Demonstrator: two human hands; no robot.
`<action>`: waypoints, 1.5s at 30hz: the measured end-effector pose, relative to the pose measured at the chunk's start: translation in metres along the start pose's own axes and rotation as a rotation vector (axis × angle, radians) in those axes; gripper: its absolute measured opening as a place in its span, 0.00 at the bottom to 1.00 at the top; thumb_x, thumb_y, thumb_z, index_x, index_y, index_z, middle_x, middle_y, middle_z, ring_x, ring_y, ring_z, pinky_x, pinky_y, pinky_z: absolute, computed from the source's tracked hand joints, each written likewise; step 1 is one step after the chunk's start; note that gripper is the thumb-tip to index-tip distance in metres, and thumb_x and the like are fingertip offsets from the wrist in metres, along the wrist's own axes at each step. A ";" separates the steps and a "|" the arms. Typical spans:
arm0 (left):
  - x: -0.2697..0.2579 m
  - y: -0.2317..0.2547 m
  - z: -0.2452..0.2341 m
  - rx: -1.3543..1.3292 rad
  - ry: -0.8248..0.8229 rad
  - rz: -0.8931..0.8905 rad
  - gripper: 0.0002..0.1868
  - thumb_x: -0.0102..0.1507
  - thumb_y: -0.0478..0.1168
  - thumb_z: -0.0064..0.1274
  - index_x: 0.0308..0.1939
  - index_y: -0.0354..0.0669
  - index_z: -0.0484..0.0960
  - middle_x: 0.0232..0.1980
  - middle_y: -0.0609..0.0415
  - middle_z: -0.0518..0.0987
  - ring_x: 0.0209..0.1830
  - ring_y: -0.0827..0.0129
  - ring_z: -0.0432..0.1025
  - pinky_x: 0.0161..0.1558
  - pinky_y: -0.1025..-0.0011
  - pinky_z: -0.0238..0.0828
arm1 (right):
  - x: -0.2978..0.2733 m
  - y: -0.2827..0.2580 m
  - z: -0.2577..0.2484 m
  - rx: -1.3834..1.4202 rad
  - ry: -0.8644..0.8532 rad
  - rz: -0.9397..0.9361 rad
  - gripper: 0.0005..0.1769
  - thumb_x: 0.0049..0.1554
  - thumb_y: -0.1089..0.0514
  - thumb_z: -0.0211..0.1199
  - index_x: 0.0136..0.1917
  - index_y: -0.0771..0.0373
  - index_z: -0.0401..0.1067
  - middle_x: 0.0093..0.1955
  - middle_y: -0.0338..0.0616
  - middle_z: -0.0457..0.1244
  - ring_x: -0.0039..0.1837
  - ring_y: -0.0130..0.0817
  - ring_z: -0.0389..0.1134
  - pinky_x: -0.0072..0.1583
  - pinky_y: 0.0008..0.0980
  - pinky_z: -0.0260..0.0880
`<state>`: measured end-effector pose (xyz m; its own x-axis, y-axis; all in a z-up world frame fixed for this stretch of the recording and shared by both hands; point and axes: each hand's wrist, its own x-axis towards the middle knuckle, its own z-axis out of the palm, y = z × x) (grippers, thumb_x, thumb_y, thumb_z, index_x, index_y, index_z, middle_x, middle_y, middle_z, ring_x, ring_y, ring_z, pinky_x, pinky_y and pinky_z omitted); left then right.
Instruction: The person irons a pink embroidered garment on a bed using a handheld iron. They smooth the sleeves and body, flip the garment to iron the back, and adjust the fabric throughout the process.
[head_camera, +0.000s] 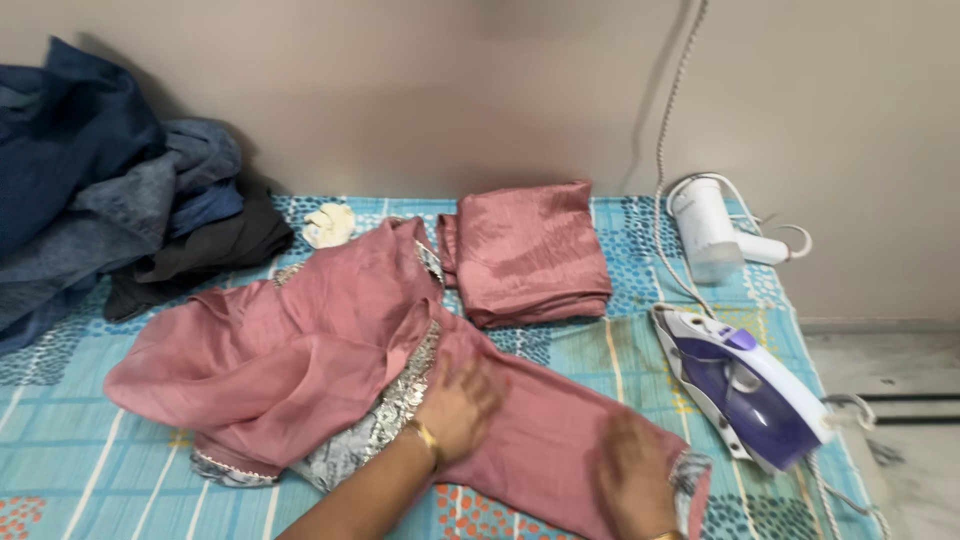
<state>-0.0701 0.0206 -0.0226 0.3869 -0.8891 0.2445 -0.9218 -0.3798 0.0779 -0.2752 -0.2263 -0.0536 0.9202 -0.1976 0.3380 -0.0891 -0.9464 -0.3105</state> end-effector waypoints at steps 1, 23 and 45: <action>0.008 -0.019 -0.003 0.096 0.075 -0.111 0.34 0.51 0.43 0.51 0.63 0.41 0.74 0.66 0.45 0.71 0.71 0.44 0.61 0.66 0.34 0.49 | 0.006 0.006 -0.003 -0.002 0.091 0.034 0.33 0.50 0.54 0.64 0.68 0.65 0.67 0.72 0.58 0.58 0.74 0.56 0.57 0.73 0.50 0.53; 0.008 -0.057 -0.024 -0.261 0.134 -0.486 0.12 0.60 0.34 0.49 0.46 0.45 0.84 0.50 0.52 0.80 0.54 0.55 0.73 0.56 0.56 0.70 | 0.166 0.115 -0.151 -0.249 -0.367 0.585 0.41 0.44 0.30 0.72 0.60 0.60 0.74 0.46 0.63 0.73 0.51 0.60 0.75 0.54 0.54 0.75; -0.025 -0.096 -0.007 0.084 -0.051 -0.362 0.24 0.62 0.38 0.45 0.63 0.41 0.76 0.72 0.51 0.70 0.79 0.58 0.53 0.77 0.47 0.33 | 0.200 -0.147 -0.066 -0.363 -0.670 0.064 0.42 0.41 0.21 0.68 0.60 0.48 0.75 0.43 0.52 0.71 0.46 0.52 0.74 0.50 0.49 0.74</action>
<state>0.0080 0.0811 -0.0292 0.6899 -0.7044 0.1669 -0.7209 -0.6895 0.0700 -0.1032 -0.1433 0.1184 0.9332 -0.1670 -0.3181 -0.1632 -0.9858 0.0390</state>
